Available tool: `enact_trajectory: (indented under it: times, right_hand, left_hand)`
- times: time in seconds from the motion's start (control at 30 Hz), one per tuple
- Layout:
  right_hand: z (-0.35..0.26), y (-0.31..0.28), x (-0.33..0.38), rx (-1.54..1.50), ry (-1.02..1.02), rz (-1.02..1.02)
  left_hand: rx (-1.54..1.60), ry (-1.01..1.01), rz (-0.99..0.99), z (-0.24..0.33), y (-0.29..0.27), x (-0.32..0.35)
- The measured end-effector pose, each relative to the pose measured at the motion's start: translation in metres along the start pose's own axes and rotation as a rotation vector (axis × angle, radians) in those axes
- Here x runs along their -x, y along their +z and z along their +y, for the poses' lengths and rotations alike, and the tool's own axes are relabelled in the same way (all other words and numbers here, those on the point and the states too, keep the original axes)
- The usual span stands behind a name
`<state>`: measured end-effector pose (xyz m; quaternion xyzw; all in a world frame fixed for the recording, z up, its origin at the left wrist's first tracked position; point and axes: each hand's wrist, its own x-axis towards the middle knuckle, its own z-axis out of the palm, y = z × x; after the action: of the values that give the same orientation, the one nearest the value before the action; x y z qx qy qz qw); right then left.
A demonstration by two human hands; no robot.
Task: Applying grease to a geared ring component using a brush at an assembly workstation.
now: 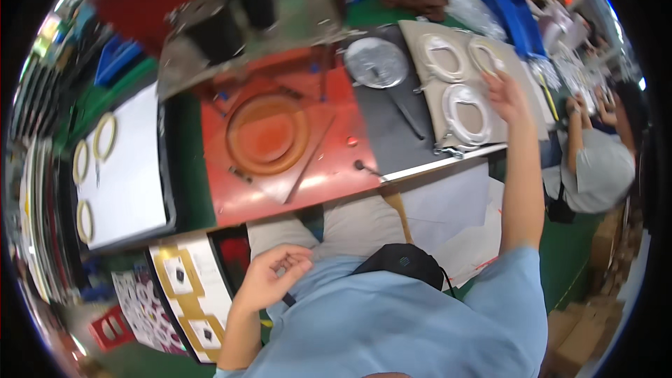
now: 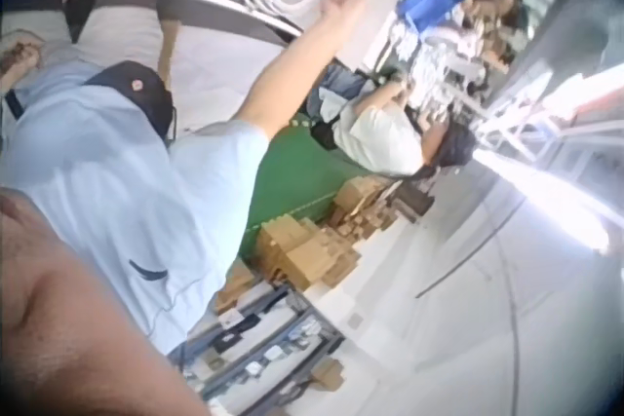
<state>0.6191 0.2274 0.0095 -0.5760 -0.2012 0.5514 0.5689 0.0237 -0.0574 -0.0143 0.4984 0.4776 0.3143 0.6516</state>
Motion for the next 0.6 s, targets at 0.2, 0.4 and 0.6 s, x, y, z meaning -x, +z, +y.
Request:
enact_trajectory:
  times: [0.2,0.4,0.6]
  right_hand:
    - [0.067,0.121,0.161,0.167,-0.299,-0.264]
    - [0.181,0.211,0.256,0.534,-0.034,-1.260]
    - [0.237,0.267,0.272,0.714,0.006,-1.518]
  left_hand:
    - [-0.136,-0.165,0.300,-0.065,-0.052,0.052]
    - [-0.606,-0.328,0.805,-0.130,-0.129,0.097]
    - [-0.843,-0.965,1.267,-0.226,-0.135,0.222]
